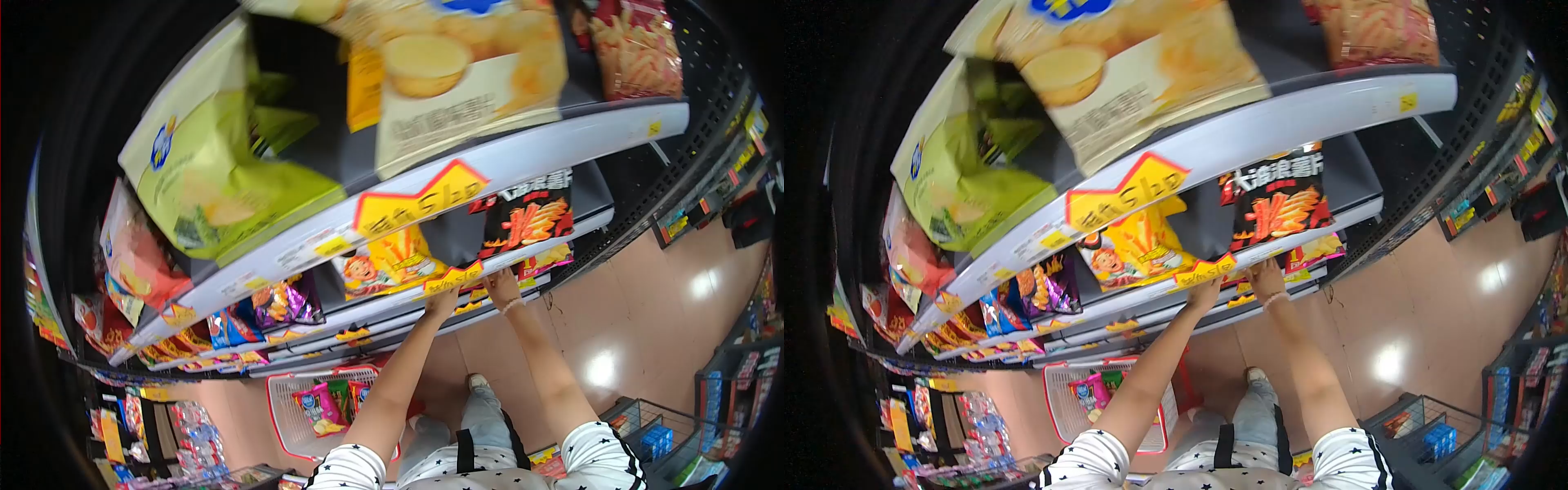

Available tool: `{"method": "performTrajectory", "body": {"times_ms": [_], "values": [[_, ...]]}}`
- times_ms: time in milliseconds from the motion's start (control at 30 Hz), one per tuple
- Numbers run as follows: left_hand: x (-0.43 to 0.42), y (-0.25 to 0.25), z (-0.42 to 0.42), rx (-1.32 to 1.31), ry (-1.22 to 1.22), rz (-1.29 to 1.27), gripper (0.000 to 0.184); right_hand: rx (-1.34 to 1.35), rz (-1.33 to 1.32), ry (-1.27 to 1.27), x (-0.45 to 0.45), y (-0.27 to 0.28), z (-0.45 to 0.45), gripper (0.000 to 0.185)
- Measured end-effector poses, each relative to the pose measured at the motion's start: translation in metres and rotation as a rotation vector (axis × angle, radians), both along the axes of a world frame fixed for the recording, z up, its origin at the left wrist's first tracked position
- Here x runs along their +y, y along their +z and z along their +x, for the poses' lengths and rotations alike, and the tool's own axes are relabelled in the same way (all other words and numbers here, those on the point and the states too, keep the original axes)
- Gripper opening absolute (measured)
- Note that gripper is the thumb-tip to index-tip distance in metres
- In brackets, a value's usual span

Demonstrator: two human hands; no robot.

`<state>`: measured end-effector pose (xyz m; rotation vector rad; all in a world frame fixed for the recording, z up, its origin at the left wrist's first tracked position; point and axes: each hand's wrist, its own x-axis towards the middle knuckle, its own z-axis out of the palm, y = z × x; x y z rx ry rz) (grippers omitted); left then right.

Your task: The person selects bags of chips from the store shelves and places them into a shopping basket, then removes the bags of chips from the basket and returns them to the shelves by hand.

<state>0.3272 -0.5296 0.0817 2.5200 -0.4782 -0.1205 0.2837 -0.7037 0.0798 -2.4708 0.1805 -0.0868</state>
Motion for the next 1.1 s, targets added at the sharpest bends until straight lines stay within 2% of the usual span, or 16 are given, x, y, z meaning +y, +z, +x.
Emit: {"method": "performTrajectory", "body": {"times_ms": [33, 100, 167, 267, 333, 467, 533, 567, 633, 667, 733, 900, 967, 1000, 1067, 1100], "values": [[0.007, 0.003, -0.007, -0.032, 0.008, -0.015, 0.035, 0.01, -0.005, 0.024, 0.004, 0.004, -0.006, 0.065], [0.032, 0.014, -0.028, 0.016, -0.028, -0.08, 0.038, -0.215, -0.095, -0.192, 0.016, 0.008, -0.02, 0.062], [0.062, 0.03, -0.065, -0.262, 0.127, -0.179, 0.037, -0.421, 0.03, -0.221, 0.026, 0.028, -0.043, 0.058], [0.136, 0.049, -0.137, -0.2, 0.216, -0.34, 0.035, -0.372, -0.07, -0.217, 0.066, 0.045, -0.091, 0.051], [0.191, 0.038, -0.189, -0.184, 0.384, -0.24, 0.032, -0.336, 0.038, -0.145, 0.113, 0.054, -0.123, 0.044], [0.293, -0.021, -0.278, -0.076, 0.687, -0.021, 0.048, 0.086, 0.401, 0.363, 0.224, 0.044, -0.177, 0.041], [0.332, -0.053, -0.303, 0.091, 0.8, 0.177, 0.071, 0.456, 0.931, 0.417, 0.29, 0.048, -0.187, 0.04], [0.344, -0.061, -0.308, 0.098, 0.822, 0.167, 0.071, 0.532, 0.863, 0.289, 0.319, 0.021, -0.2, 0.046], [0.368, -0.07, -0.308, 0.548, 0.806, 0.182, 0.081, 1.062, 1.024, -0.012, 0.369, -0.037, -0.208, 0.056], [0.379, -0.072, -0.305, 0.706, 0.749, 0.137, 0.089, 1.069, 1.007, -0.006, 0.385, -0.052, -0.209, 0.056], [0.396, -0.104, -0.309, 0.748, 0.689, 0.064, 0.091, 1.215, 0.785, -0.089, 0.414, -0.077, -0.207, 0.056], [0.413, -0.121, -0.301, 0.974, 0.529, -0.064, 0.101, 1.222, 0.601, -0.328, 0.433, -0.137, -0.232, 0.047], [0.41, -0.131, -0.298, 0.979, 0.629, -0.058, 0.095, 1.217, 0.994, -0.42, 0.434, -0.129, -0.245, 0.043], [0.411, -0.134, -0.295, 0.985, 0.565, -0.008, 0.093, 1.214, 0.987, -0.432, 0.437, -0.141, -0.251, 0.043], [0.412, -0.133, -0.302, 0.959, 0.509, 0.072, 0.08, 0.943, 0.887, -0.16, 0.428, -0.206, -0.274, 0.039], [0.411, -0.125, -0.304, 0.952, 0.496, 0.064, 0.08, 0.929, 0.882, -0.169, 0.43, -0.194, -0.273, 0.039]]}}
